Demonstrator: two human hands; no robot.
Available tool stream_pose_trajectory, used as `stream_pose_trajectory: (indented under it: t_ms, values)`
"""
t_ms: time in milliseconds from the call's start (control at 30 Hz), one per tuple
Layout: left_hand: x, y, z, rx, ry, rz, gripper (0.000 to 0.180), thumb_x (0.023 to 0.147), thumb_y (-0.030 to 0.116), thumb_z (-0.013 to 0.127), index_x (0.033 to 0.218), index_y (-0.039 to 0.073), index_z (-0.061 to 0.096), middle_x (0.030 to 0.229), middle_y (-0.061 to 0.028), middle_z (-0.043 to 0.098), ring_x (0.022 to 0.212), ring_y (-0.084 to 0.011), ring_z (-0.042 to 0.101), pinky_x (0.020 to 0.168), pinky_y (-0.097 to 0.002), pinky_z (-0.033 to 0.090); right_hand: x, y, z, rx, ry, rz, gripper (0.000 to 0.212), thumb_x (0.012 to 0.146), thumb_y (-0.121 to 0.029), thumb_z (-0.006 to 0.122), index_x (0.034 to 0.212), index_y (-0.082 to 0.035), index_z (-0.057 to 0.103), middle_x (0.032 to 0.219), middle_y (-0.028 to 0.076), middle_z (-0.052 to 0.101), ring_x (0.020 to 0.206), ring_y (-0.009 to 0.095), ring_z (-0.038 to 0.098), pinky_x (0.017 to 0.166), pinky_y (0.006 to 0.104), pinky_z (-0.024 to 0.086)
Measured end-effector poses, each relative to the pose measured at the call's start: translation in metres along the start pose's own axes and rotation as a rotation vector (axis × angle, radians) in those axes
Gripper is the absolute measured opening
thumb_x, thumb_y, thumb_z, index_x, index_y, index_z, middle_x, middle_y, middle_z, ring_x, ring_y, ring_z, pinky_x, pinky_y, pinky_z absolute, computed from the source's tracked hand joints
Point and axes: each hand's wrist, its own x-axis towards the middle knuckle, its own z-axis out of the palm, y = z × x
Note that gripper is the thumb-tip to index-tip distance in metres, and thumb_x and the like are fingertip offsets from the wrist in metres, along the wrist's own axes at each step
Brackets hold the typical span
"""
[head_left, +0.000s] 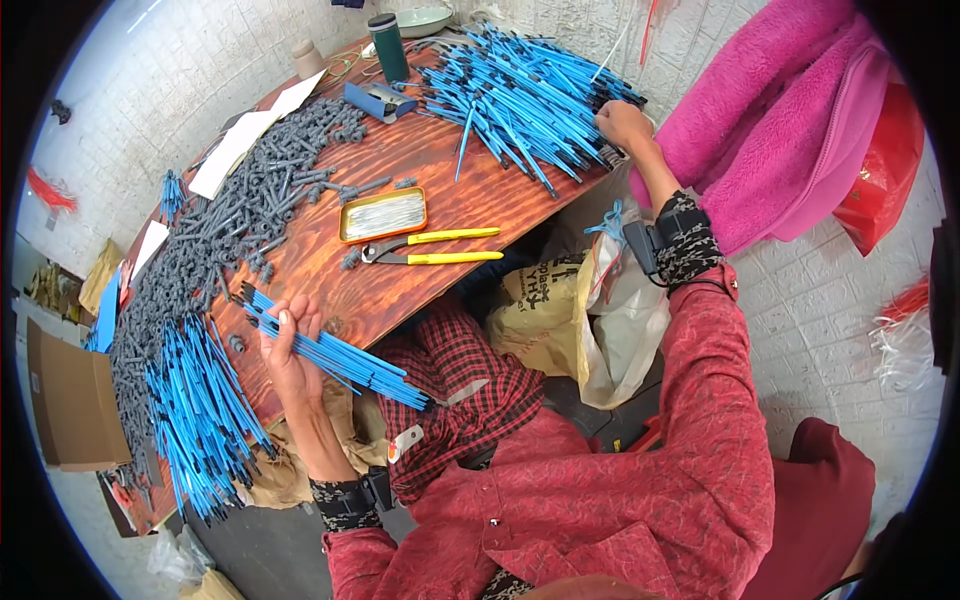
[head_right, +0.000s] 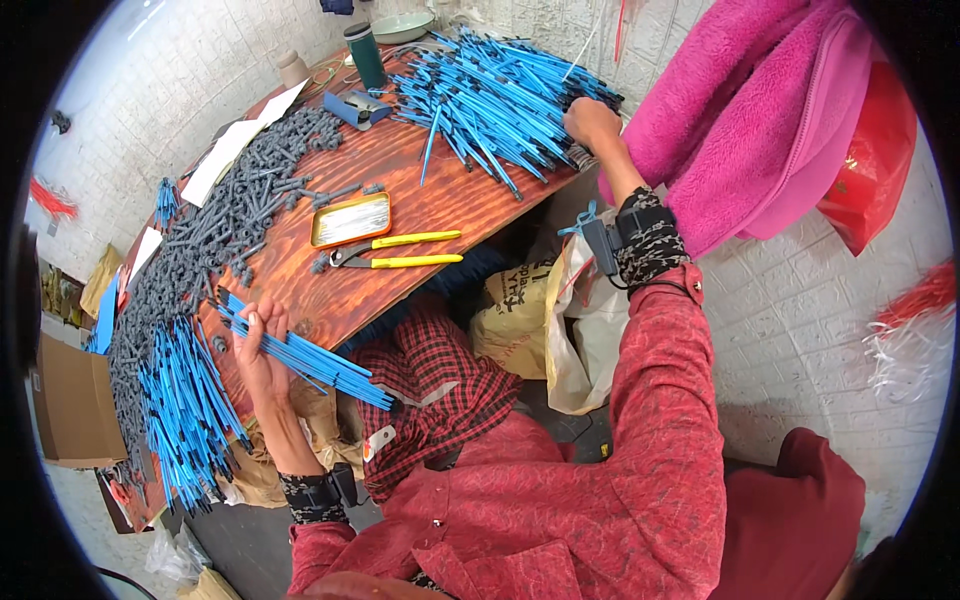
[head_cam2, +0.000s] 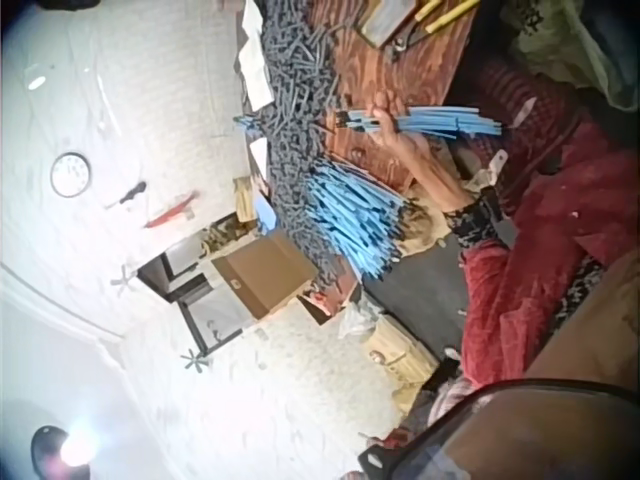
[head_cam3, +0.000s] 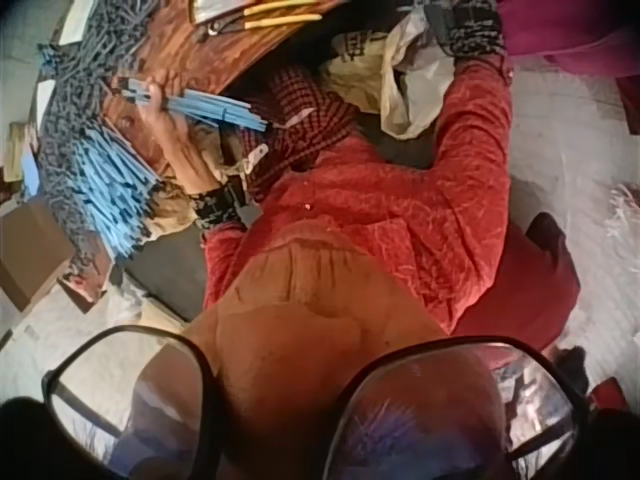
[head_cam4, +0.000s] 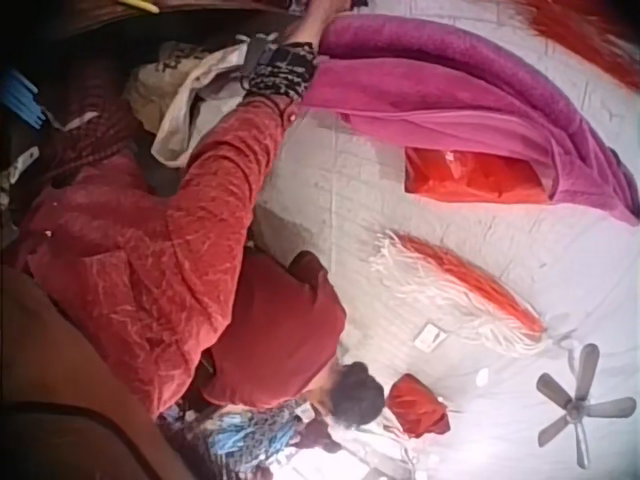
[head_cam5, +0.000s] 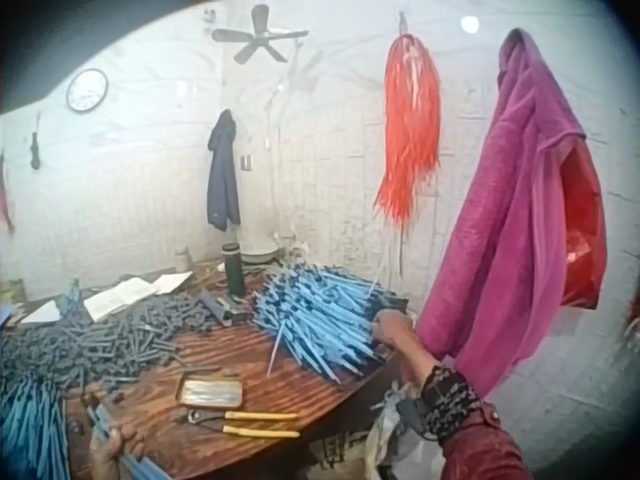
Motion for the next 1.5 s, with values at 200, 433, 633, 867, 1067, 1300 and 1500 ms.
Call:
stream_pose_trajectory:
  t_ms: [200, 433, 633, 867, 1067, 1300, 1500]
  values:
    - [0.008, 0.005, 0.003, -0.036, -0.009, 0.01, 0.021, 0.097, 0.011, 0.063, 0.116, 0.004, 0.058, 0.112, -0.0153, 0.069, 0.107, -0.0267, 0.067, 0.101, -0.0411, 0.053, -0.002, -0.001, 0.014, 0.319, -0.107, -0.093, 0.033, 0.092, -0.034, 0.055, 0.109, -0.009, 0.068, 0.106, 0.017, 0.071, 0.103, 0.036, 0.067, 0.087, 0.048, 0.051]
    - [0.003, 0.004, 0.004, -0.033, 0.011, 0.021, 0.02, 0.098, 0.011, 0.062, 0.116, 0.004, 0.057, 0.113, -0.0153, 0.069, 0.108, -0.0279, 0.067, 0.102, -0.0424, 0.052, -0.013, -0.007, 0.013, 0.216, 0.004, -0.102, 0.033, 0.094, -0.038, 0.057, 0.109, -0.01, 0.068, 0.105, 0.014, 0.069, 0.099, 0.036, 0.066, 0.085, 0.0486, 0.051]
    - [0.001, 0.004, 0.003, -0.031, 0.02, 0.028, 0.021, 0.098, 0.012, 0.063, 0.116, 0.004, 0.057, 0.113, -0.0147, 0.068, 0.108, -0.0277, 0.066, 0.102, -0.0425, 0.051, -0.012, -0.032, 0.003, 0.326, 0.379, -0.052, 0.03, 0.097, -0.037, 0.054, 0.098, -0.008, 0.062, 0.096, 0.016, 0.07, 0.091, 0.041, 0.066, 0.079, 0.0521, 0.051]
    - [0.005, 0.002, -0.001, -0.035, 0.048, 0.008, 0.021, 0.097, 0.012, 0.063, 0.115, 0.004, 0.057, 0.114, -0.0151, 0.067, 0.108, -0.0275, 0.066, 0.102, -0.042, 0.052, -0.015, -0.066, -0.023, 0.394, 0.08, 0.021, 0.03, 0.098, -0.04, 0.054, 0.103, -0.011, 0.061, 0.093, 0.02, 0.071, 0.089, 0.042, 0.067, 0.081, 0.0513, 0.05]
    - [0.007, 0.0, 0.002, -0.027, 0.03, 0.011, 0.02, 0.097, 0.012, 0.064, 0.115, 0.005, 0.057, 0.115, -0.0161, 0.067, 0.109, -0.0279, 0.066, 0.1, -0.0413, 0.053, 0.013, -0.097, -0.029, 0.352, 0.179, -0.115, 0.027, 0.091, -0.026, 0.065, 0.113, -0.011, 0.062, 0.109, 0.016, 0.07, 0.102, 0.037, 0.066, 0.084, 0.048, 0.051]
    - [0.002, -0.001, 0.002, -0.038, 0.061, 0.013, 0.022, 0.096, 0.011, 0.064, 0.116, 0.003, 0.056, 0.115, -0.017, 0.068, 0.109, -0.0294, 0.067, 0.099, -0.0425, 0.054, 0.022, -0.144, -0.03, 0.579, 0.361, -0.34, 0.023, 0.089, -0.021, 0.066, 0.109, -0.011, 0.065, 0.098, 0.015, 0.072, 0.095, 0.038, 0.067, 0.08, 0.0489, 0.052]
    - [0.003, -0.003, 0.002, -0.043, 0.067, 0.024, 0.025, 0.096, 0.012, 0.063, 0.118, 0.002, 0.054, 0.113, -0.02, 0.068, 0.106, -0.0316, 0.068, 0.097, -0.0437, 0.055, 0.006, -0.149, -0.018, 0.346, 0.032, -0.427, 0.009, 0.088, -0.016, 0.062, 0.093, -0.009, 0.063, 0.089, 0.016, 0.069, 0.084, 0.039, 0.065, 0.072, 0.0505, 0.05]
